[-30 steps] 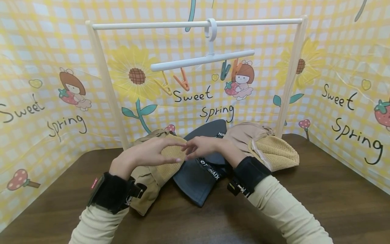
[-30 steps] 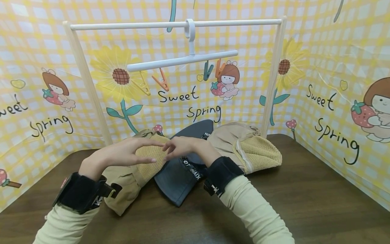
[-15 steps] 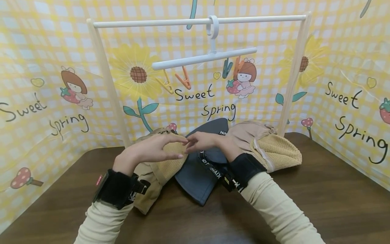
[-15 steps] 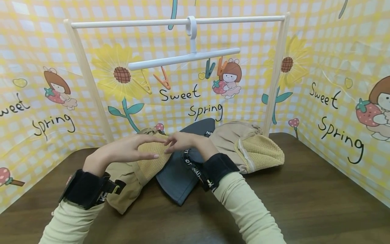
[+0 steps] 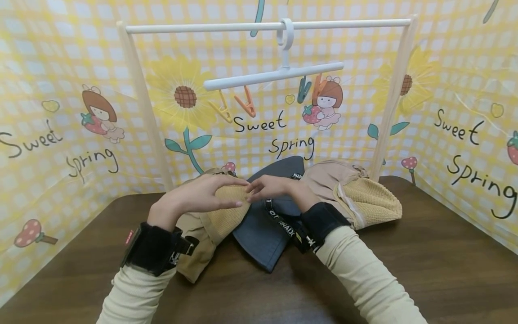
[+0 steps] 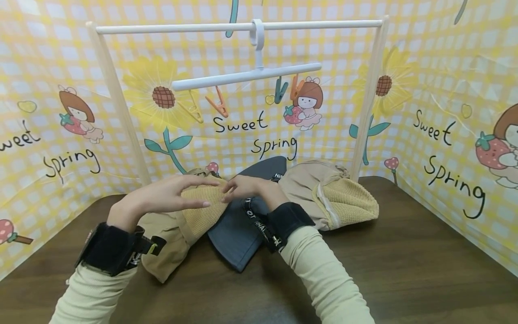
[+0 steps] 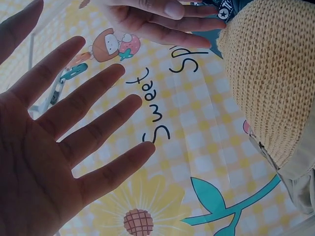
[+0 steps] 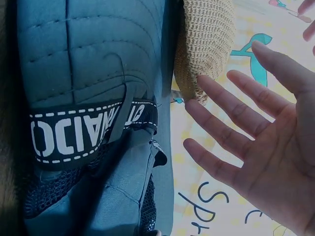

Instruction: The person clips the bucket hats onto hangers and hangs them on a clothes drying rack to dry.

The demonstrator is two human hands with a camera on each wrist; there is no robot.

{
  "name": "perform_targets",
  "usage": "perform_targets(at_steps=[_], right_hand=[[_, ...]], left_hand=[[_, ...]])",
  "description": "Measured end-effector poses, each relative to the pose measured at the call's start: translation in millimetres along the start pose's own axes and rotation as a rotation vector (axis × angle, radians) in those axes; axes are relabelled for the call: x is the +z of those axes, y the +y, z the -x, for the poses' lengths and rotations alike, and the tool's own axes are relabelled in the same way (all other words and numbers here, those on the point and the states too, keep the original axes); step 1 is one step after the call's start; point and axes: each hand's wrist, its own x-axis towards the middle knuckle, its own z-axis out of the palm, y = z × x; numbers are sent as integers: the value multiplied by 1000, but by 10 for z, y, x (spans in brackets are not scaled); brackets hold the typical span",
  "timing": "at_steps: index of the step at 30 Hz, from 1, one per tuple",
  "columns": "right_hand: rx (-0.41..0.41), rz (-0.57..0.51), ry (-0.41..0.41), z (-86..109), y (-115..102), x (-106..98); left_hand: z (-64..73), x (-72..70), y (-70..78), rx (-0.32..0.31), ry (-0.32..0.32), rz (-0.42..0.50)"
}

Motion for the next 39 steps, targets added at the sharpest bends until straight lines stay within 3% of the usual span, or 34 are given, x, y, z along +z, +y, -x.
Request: perform_targets(at_steps=[17,24,39], right_hand=[[14,63,-20,-117,49,21],[-9,20,39,-162,109,85],[25,-77,177,-213,110,209]], left_hand=[[10,0,21,10,2,7],[18,-14,28,17,12,3],[11,-1,-5,24,0,9]])
